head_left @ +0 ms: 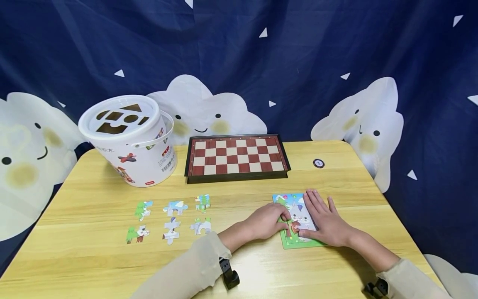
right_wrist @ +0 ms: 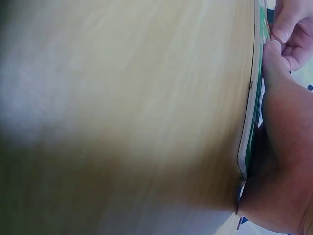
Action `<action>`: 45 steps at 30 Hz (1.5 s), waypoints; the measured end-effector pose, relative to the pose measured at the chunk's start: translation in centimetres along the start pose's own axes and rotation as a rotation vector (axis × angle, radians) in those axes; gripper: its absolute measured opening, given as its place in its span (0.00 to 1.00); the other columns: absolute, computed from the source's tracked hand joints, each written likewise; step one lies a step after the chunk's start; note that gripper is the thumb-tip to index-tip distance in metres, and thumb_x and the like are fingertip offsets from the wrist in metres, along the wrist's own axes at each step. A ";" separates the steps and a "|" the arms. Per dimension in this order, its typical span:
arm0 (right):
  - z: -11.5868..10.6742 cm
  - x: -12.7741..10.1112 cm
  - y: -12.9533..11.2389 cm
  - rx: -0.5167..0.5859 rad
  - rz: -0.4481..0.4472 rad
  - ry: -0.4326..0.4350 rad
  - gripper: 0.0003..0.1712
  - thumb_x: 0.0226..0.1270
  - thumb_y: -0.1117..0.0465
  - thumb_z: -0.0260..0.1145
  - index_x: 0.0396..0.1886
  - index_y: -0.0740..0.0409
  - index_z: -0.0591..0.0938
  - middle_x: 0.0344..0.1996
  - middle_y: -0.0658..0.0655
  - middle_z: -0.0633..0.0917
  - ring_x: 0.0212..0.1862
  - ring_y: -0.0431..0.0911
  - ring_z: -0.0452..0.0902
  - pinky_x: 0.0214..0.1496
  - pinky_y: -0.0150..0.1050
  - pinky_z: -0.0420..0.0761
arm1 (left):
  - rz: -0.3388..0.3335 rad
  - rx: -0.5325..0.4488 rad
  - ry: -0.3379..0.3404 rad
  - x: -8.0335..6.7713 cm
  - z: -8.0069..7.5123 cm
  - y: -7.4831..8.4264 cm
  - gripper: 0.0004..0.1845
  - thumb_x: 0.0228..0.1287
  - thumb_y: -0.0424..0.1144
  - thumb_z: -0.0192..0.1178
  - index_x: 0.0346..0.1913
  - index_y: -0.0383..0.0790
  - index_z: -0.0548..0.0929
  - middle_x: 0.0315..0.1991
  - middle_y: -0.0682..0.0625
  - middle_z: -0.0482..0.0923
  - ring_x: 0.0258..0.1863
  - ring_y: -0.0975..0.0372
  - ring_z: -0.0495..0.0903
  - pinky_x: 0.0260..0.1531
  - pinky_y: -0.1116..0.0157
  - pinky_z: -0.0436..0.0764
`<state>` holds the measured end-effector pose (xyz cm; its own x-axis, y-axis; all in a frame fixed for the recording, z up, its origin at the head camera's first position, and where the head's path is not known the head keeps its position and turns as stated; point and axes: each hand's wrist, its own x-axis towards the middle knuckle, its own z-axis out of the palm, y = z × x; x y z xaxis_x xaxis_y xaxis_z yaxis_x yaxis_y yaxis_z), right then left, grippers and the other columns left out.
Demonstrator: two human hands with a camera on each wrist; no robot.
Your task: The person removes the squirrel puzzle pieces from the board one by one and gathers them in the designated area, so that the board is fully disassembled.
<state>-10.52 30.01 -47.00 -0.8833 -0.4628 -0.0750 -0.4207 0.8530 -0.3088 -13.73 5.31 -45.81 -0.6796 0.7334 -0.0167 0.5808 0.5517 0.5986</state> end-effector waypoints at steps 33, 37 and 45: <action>-0.1 -0.1 0.1 -0.001 -0.008 -0.007 0.63 0.67 0.32 0.64 0.80 0.70 0.46 0.80 0.72 0.45 0.80 0.65 0.35 0.72 0.73 0.36 | -0.134 -0.261 0.091 0.7 0.4 0.3 0.02 0.69 0.38 0.67 0.37 0.46 0.89 0.26 0.62 0.84 0.25 0.76 0.76 0.32 0.74 0.74; -0.1 -0.1 0.0 0.004 -0.005 -0.010 0.63 0.67 0.32 0.64 0.80 0.70 0.46 0.80 0.72 0.45 0.80 0.65 0.34 0.73 0.73 0.36 | -0.123 -0.297 0.095 0.7 0.1 0.1 0.03 0.69 0.36 0.67 0.38 0.44 0.89 0.27 0.60 0.85 0.26 0.75 0.77 0.32 0.74 0.75; -0.1 -0.1 0.1 0.027 -0.003 -0.010 0.63 0.67 0.32 0.64 0.81 0.69 0.46 0.80 0.71 0.45 0.80 0.65 0.34 0.73 0.73 0.35 | -0.102 -0.393 0.088 -0.8 -2.1 -0.5 0.03 0.69 0.35 0.66 0.40 0.41 0.89 0.32 0.57 0.84 0.29 0.68 0.81 0.33 0.72 0.80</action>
<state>-10.50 30.11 -46.95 -0.8798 -0.4680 -0.0833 -0.4178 0.8449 -0.3341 -14.40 3.59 -44.39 -0.7705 0.6366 -0.0331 0.3047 0.4134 0.8580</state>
